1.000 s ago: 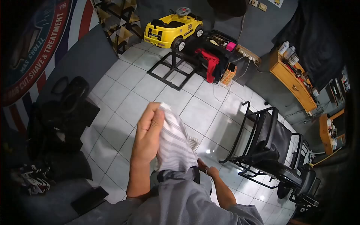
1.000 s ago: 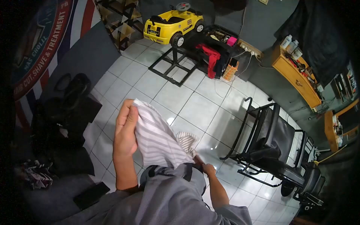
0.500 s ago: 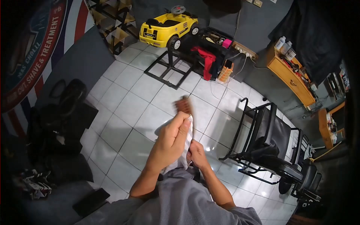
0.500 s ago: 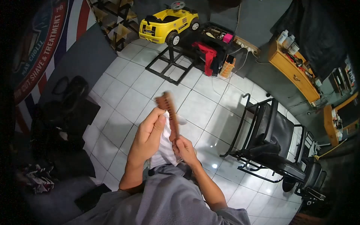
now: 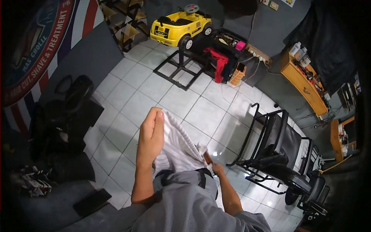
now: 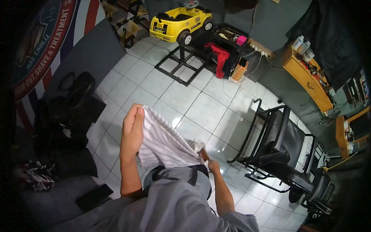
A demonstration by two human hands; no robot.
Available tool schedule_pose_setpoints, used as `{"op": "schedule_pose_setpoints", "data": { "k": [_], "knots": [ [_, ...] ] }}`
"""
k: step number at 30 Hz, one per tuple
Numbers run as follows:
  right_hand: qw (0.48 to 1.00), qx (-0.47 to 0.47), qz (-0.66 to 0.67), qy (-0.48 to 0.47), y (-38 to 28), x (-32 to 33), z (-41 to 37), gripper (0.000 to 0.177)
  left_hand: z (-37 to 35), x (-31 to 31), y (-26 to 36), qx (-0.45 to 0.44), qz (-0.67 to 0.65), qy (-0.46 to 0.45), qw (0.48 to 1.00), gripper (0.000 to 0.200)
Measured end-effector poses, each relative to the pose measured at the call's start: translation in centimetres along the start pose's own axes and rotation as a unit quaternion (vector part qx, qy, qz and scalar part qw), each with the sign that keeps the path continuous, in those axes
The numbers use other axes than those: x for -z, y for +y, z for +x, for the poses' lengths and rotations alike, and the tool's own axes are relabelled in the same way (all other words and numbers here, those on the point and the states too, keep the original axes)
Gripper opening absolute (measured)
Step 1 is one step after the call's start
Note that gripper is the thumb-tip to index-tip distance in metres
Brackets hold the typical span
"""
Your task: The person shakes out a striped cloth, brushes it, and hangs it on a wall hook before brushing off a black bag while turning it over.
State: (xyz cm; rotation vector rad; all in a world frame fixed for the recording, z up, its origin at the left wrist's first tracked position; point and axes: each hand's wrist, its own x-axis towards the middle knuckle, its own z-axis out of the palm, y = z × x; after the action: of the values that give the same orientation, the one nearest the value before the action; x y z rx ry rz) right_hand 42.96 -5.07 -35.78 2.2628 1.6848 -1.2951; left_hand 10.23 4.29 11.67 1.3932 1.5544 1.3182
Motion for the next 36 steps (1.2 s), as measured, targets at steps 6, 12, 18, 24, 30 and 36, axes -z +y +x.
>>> {"op": "schedule_pose_setpoints", "data": {
  "k": [6,12,18,24,30,36],
  "knots": [
    [0.818,0.133,0.559,0.019,-19.3,13.1,-10.2,0.039,0.1,-3.0,-0.4,0.017,-0.014,-0.038,0.999,0.023],
    [0.682,0.204,0.633,-0.304,-28.0,15.8,-18.4,0.044,1.0,-5.6,0.6,-0.039,0.011,-0.021,0.999,0.023],
    [0.925,0.346,0.158,-0.030,-17.7,5.3,-7.1,0.051,2.0,-3.7,0.6,-0.041,-0.147,0.065,0.986,0.023],
    [0.976,0.079,-0.155,-0.132,-4.2,1.3,-2.8,0.043,3.3,-0.7,-0.6,-0.004,-0.216,0.215,0.952,0.020],
    [0.970,0.146,0.191,-0.018,-10.6,6.2,-5.1,0.047,2.8,-0.1,-2.7,0.093,-0.262,-0.029,0.960,0.025],
    [0.745,0.267,0.587,-0.171,-27.8,19.1,-18.4,0.036,1.2,-0.6,-2.6,0.092,-0.237,-0.127,0.959,0.054]
  ]
}}
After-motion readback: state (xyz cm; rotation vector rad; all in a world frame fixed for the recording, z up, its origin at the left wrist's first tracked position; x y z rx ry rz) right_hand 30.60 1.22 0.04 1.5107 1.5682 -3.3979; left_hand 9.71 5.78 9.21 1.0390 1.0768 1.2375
